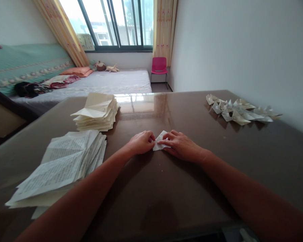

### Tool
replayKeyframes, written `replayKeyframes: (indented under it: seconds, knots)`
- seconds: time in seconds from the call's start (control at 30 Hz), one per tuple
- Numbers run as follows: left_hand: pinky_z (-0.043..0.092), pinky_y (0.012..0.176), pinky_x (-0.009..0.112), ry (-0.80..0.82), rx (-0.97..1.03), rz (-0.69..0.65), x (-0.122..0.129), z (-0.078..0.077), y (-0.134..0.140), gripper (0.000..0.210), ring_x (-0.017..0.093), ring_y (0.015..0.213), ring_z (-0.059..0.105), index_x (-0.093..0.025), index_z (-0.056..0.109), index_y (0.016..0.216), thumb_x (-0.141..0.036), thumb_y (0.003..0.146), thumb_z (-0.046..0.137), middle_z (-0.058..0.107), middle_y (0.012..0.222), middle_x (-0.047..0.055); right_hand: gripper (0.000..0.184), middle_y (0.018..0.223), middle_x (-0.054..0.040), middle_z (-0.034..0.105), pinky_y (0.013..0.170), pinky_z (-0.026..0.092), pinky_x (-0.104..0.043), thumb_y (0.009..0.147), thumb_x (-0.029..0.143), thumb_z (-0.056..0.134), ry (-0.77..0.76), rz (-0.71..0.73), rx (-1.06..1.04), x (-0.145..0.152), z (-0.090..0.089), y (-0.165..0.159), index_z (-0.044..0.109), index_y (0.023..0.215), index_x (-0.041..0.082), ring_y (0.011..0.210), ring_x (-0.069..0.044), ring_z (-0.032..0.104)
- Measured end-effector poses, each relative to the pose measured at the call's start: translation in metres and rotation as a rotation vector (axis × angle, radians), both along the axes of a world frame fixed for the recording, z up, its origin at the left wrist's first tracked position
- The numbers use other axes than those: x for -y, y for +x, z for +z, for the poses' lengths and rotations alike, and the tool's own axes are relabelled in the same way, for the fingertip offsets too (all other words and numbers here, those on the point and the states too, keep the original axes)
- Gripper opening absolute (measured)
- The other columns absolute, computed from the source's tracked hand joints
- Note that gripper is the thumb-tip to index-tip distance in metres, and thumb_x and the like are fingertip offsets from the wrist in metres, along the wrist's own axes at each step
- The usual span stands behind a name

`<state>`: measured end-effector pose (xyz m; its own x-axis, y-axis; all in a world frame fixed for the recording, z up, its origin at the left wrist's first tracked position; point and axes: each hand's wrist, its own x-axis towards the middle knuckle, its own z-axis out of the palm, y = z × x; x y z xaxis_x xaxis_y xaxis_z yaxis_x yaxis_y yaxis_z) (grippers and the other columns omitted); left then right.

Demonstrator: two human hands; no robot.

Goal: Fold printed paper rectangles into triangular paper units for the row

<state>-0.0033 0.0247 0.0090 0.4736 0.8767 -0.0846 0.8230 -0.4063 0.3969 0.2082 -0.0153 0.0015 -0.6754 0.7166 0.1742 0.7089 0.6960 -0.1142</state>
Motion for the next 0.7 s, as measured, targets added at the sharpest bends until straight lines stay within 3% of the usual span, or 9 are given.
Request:
replayKeyframes:
  seconds: [0.1,0.4,0.7]
  knots:
    - [0.046,0.073,0.026,0.033,-0.017,-0.013,0.003,0.001,-0.001,0.022,0.017,0.079,0.061,-0.024,0.065,0.09,-0.033,0.075,0.053,0.065,0.089,0.002,0.034,0.116,-0.0065,0.057,0.091,0.038,-0.039,0.093,0.035,0.046,-0.001,-0.003,0.002,0.001,0.001,-0.001,0.056,0.126,0.031,0.104,-0.022,0.046]
    - [0.044,0.064,0.023,-0.028,-0.033,-0.011,-0.001,0.009,-0.01,0.022,0.016,0.075,0.063,-0.023,0.064,0.089,-0.032,0.074,0.051,0.069,0.084,0.0,0.038,0.118,-0.0071,0.057,0.087,0.04,-0.038,0.092,0.043,0.047,-0.012,-0.03,0.0,0.002,0.004,-0.002,0.056,0.127,0.03,0.104,-0.024,0.046]
    - [0.042,0.06,0.022,-0.059,-0.096,0.012,0.005,0.006,-0.002,0.019,0.016,0.075,0.064,-0.023,0.066,0.083,-0.034,0.074,0.053,0.07,0.083,0.001,0.035,0.114,-0.0072,0.058,0.088,0.04,-0.037,0.092,0.042,0.048,-0.015,-0.019,-0.009,0.003,0.005,-0.003,0.059,0.123,0.03,0.102,-0.022,0.047]
